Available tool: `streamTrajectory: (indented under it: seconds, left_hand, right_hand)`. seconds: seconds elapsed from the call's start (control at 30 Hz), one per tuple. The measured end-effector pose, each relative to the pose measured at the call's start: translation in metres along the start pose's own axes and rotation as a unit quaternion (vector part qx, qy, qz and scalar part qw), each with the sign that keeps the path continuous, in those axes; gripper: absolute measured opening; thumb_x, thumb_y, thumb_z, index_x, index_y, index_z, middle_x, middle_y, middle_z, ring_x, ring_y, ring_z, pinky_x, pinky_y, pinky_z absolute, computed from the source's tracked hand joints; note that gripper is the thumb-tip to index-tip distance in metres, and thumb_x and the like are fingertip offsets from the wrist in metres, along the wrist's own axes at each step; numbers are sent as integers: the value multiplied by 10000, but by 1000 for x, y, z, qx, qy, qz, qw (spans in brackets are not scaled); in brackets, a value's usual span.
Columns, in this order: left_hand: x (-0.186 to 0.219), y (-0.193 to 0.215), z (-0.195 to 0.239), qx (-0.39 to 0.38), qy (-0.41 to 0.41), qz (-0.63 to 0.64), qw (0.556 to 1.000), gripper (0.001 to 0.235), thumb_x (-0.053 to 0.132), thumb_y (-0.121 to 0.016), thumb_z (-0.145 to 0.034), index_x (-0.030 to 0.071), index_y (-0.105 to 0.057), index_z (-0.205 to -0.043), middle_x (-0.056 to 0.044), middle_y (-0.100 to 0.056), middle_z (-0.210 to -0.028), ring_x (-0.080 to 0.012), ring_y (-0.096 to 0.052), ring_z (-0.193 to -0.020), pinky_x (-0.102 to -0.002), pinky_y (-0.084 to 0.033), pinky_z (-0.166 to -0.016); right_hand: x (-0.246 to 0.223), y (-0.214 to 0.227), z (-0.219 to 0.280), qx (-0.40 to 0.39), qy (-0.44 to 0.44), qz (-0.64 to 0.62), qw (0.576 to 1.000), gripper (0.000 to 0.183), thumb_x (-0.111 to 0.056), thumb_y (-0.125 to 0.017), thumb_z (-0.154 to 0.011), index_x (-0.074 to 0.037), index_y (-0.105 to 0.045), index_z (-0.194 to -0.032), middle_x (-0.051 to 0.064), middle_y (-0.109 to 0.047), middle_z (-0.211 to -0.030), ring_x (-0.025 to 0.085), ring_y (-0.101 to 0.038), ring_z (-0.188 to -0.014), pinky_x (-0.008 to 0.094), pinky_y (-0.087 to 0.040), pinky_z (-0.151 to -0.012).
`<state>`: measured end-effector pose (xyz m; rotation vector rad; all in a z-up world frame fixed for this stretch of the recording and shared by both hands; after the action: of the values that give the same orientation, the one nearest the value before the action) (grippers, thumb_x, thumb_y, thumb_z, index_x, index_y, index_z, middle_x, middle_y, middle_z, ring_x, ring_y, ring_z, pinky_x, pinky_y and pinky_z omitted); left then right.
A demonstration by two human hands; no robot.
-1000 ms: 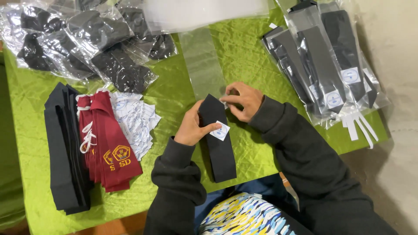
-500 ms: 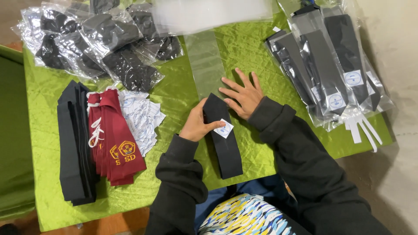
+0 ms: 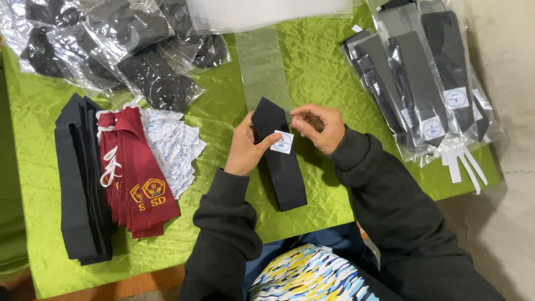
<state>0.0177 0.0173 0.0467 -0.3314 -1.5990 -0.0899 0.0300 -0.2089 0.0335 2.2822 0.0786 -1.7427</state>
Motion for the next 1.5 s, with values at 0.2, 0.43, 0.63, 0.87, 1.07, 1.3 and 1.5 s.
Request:
streamTrajectory:
  seconds: [0.2, 0.43, 0.63, 0.87, 1.07, 1.3, 1.5]
  left_hand:
    - [16, -2, 4, 11, 7, -9, 1000, 534, 77, -860, -886, 17, -625, -1362, -176, -731, -1270, -218, -654, -1211, -406, -603, -985]
    - [7, -4, 10, -18, -13, -8, 1000, 451, 56, -764, -968, 0, -618, -1391, -216, -709, -1303, -264, -616, -1255, -484, -579, -1013]
    - [-6, -5, 9, -32, -40, 22, 998, 354, 113, -565, -1098, 17, -614, -1435, -191, -696, -1348, -264, -600, -1278, -483, -558, -1035]
    - [-7, -10, 13, -84, -25, 28, 996, 443, -10, -630, -1032, -27, -563, -1470, -225, -666, -1380, -268, -582, -1282, -528, -513, -1071]
    - [-6, -6, 13, -86, -31, 19, 996, 429, -35, -596, -1039, -28, -565, -1466, -233, -675, -1359, -261, -575, -1277, -532, -508, -1067]
    - [-4, -5, 12, -55, -15, -13, 998, 516, 9, -641, -1037, -1, -487, -1530, -235, -703, -1305, -231, -650, -1146, -464, -591, -928]
    - [11, -7, 17, 0, 27, -123, 992, 578, 208, -623, -1095, 13, -371, -1577, -220, -723, -874, -191, -590, -722, -309, -528, -593]
  right_hand:
    - [17, -27, 26, 34, -137, -179, 974, 362, -98, -867, -893, 12, -586, -1094, 212, -740, -960, 153, -665, -528, 187, -455, -249]
    - [9, -37, 36, 83, -120, -122, 982, 246, -68, -859, -898, 12, -627, -920, 124, -674, -646, 87, -569, -419, 142, -397, -264]
    - [-1, -37, 29, 94, -82, -14, 992, 219, -152, -921, -875, -43, -732, -869, 58, -653, -608, 68, -553, -549, 181, -443, -489]
    - [15, -30, 29, 83, -83, -39, 992, 388, -114, -966, -816, -36, -651, -1028, 41, -650, -720, 85, -608, -588, 218, -511, -556]
    - [12, -28, 26, 60, -94, -60, 992, 623, -130, -963, -819, -49, -564, -1292, 44, -695, -741, 61, -603, -583, 186, -512, -572]
    - [7, -29, 23, 31, -86, -73, 993, 660, -93, -904, -879, -45, -536, -1424, 31, -699, -721, 36, -575, -545, 146, -470, -533]
    - [27, -26, 26, 34, -122, -141, 982, 600, -61, -909, -862, -45, -526, -1324, 4, -671, -733, 2, -574, -539, 118, -482, -538]
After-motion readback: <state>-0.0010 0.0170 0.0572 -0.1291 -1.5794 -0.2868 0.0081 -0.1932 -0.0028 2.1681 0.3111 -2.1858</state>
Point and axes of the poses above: each hand's wrist, its own z-axis away from the middle knuckle, its own y-axis out of the back of the hand, x = y × z, the point moved 3 cm from there along -z, towards the middle knuckle
